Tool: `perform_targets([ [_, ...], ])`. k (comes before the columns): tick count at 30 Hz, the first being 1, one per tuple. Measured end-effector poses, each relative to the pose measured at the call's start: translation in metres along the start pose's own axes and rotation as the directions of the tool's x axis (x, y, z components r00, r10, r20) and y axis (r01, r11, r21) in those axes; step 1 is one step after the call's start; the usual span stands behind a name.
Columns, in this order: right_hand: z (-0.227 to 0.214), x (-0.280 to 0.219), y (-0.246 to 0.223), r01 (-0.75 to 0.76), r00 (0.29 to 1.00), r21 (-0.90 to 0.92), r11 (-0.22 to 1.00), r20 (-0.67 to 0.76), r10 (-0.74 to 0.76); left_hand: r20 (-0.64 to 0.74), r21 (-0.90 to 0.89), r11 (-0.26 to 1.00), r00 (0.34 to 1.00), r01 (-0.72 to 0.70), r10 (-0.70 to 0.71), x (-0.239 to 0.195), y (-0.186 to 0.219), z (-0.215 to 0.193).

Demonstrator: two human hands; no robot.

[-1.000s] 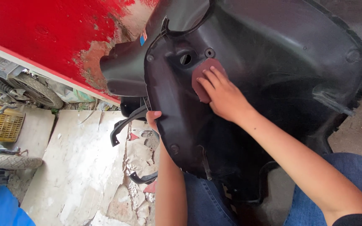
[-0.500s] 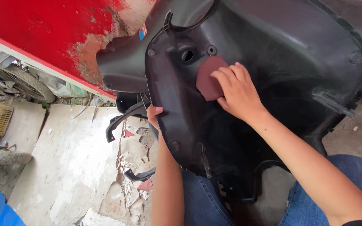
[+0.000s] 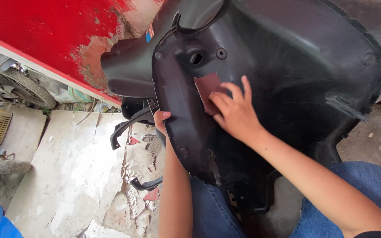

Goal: The person sits on the floor and uses a sanding block to smooth the surface of a black motorcycle fairing. They hold the fairing with one hand and rub the sanding block across the plastic with the other, focusing on the central and side areas.

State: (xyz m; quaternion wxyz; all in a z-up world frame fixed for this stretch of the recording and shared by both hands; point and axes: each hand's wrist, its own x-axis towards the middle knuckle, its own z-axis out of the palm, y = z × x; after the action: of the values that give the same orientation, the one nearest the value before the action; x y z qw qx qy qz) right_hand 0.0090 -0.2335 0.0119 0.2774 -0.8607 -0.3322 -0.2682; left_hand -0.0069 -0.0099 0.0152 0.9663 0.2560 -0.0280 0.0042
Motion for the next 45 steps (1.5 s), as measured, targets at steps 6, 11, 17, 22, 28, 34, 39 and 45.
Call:
perform_targets([
  [6, -0.003, -0.014, 0.023, 0.04, 0.999, -0.41, 0.911, -0.015, -0.05, -0.075, 0.002, 1.0, 0.997, -0.021, 0.021, 0.005, 0.0, -0.018],
  [11, 0.004, -0.029, 0.017, 0.011, 1.0, -0.225, 0.974, 0.021, -0.006, -0.049, 0.012, 1.0, 0.998, -0.028, 0.029, 0.004, 0.001, -0.012],
  [17, -0.002, -0.038, 0.037, -0.057, 0.998, -0.444, 0.894, -0.05, 0.039, -0.064, 0.03, 0.998, 0.996, -0.058, 0.06, 0.011, 0.004, -0.031],
  [22, 0.007, -0.055, 0.028, -0.01, 1.0, -0.214, 0.977, 0.004, 0.011, -0.061, 0.026, 0.999, 0.998, -0.027, 0.028, 0.01, 0.0, -0.019],
  [28, 0.002, -0.06, 0.031, -0.024, 0.998, -0.562, 0.827, 0.028, 0.047, -0.095, 0.05, 0.996, 0.992, -0.074, 0.079, 0.009, 0.001, -0.019],
  [34, 0.001, -0.073, 0.059, 0.076, 0.996, -0.702, 0.708, 0.08, -0.028, -0.096, 0.023, 0.999, 0.994, -0.046, 0.048, 0.01, -0.002, -0.021],
  [39, 0.018, -0.092, 0.05, 0.235, 0.971, -0.626, 0.744, 0.181, -0.155, -0.089, 0.033, 0.998, 0.994, -0.053, 0.056, 0.006, -0.002, -0.004],
  [45, -0.019, -0.069, 0.07, 0.04, 0.998, -0.799, 0.6, -0.001, -0.068, -0.142, 0.049, 0.998, 0.988, -0.05, 0.056, 0.008, -0.002, -0.011],
])
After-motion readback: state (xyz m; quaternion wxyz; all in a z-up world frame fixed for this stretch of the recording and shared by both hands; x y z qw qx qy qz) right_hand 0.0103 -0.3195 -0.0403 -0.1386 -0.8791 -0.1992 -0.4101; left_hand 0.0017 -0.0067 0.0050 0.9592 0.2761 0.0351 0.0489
